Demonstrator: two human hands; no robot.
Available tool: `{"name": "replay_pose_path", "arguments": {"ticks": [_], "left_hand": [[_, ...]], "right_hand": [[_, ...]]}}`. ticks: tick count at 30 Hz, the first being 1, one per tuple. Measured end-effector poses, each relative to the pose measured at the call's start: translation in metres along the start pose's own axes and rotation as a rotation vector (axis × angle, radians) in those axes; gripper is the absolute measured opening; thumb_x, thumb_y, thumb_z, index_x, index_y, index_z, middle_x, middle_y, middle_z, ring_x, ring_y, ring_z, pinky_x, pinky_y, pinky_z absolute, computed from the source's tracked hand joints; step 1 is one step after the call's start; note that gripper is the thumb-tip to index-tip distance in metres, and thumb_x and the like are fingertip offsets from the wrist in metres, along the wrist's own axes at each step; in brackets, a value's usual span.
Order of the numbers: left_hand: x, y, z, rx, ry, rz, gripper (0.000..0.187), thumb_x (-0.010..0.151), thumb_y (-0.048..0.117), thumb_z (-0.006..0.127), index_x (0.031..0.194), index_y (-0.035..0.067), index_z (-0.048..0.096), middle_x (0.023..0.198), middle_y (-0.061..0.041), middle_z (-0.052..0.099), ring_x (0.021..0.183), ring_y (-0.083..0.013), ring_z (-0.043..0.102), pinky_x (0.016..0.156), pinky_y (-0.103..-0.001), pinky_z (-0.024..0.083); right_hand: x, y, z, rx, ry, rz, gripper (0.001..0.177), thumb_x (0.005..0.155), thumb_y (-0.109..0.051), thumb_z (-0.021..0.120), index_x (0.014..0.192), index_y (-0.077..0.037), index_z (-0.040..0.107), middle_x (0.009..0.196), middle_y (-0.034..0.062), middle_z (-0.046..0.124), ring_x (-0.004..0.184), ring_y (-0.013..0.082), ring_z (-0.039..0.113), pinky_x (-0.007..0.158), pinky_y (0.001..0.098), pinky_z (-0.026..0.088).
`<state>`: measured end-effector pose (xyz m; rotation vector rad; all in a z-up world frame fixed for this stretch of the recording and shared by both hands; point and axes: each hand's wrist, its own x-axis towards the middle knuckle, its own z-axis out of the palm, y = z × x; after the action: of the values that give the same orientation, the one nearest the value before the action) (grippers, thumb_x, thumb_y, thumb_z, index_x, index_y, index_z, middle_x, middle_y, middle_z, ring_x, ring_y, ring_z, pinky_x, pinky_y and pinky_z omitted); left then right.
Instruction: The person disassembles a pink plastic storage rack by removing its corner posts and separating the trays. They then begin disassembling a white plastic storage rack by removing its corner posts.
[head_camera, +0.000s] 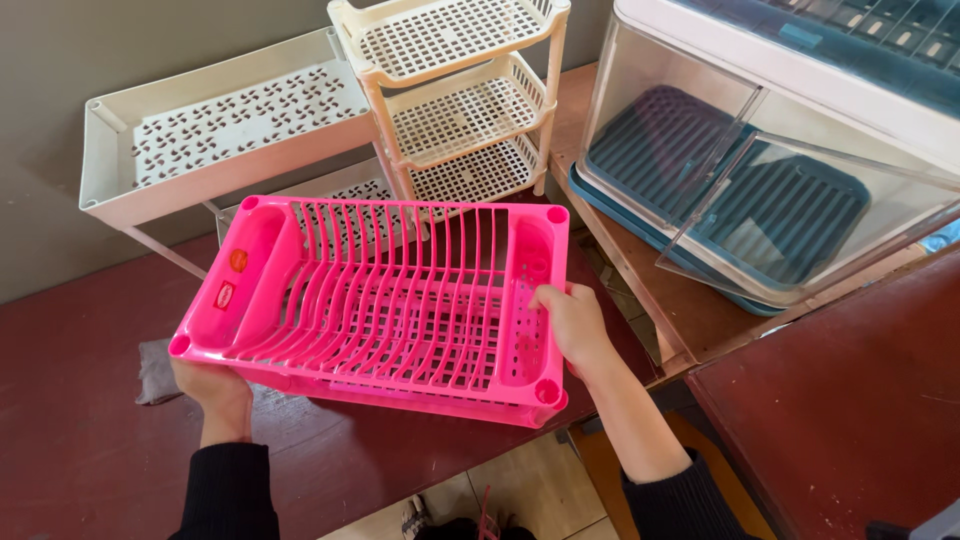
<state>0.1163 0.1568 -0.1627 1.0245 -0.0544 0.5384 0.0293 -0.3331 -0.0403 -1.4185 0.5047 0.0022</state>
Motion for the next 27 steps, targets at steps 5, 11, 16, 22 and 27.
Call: {"name": "replay_pose_path", "arguments": {"ticks": [5,11,16,22,27], "left_hand": [[0.007,-0.01,0.016,0.041,-0.015,0.126,0.035,0.111,0.026,0.05,0.127,0.0,0.066,0.124,-0.014,0.069,0.11,-0.0247,0.069,0.095,-0.038,0.058],[0.006,-0.018,0.025,1.506,0.274,0.303,0.03,0.103,0.034,0.066,0.109,0.005,0.072,0.103,-0.012,0.075,0.091,-0.0314,0.073,0.075,-0.043,0.054],[0.009,-0.016,0.022,0.641,0.129,0.263,0.029,0.105,0.026,0.058,0.114,0.001,0.07,0.109,-0.009,0.074,0.096,-0.0241,0.071,0.083,-0.039,0.057],[0.008,-0.029,0.007,0.604,0.195,0.196,0.031,0.106,0.026,0.054,0.113,-0.001,0.068,0.107,-0.009,0.073,0.093,-0.0216,0.069,0.08,-0.038,0.056],[0.013,-0.06,-0.009,1.988,0.464,0.721,0.038,0.106,0.045,0.07,0.114,0.008,0.068,0.106,-0.006,0.067,0.097,-0.028,0.062,0.075,-0.04,0.047]], "right_hand": [[-0.003,-0.003,0.002,0.053,0.066,0.034,0.016,0.078,-0.011,0.064,0.083,0.004,0.069,0.082,0.0125,0.072,0.074,0.0201,0.068,0.068,0.0334,0.054],[-0.004,-0.013,0.003,0.142,0.056,0.108,0.013,0.077,-0.008,0.061,0.082,0.002,0.067,0.082,0.0141,0.07,0.071,0.0236,0.068,0.065,0.0363,0.056],[-0.008,-0.011,0.002,0.117,0.019,-0.003,0.013,0.074,-0.005,0.061,0.078,0.005,0.067,0.079,0.0152,0.072,0.07,0.0231,0.068,0.065,0.0348,0.054],[-0.01,-0.016,0.004,0.13,0.028,0.02,0.013,0.072,-0.005,0.06,0.08,0.004,0.067,0.077,0.0129,0.071,0.068,0.0227,0.067,0.065,0.0349,0.054],[-0.005,-0.024,0.001,0.19,0.011,0.068,0.012,0.071,-0.004,0.06,0.077,0.005,0.066,0.074,0.014,0.069,0.064,0.0244,0.067,0.062,0.0365,0.054]]}}
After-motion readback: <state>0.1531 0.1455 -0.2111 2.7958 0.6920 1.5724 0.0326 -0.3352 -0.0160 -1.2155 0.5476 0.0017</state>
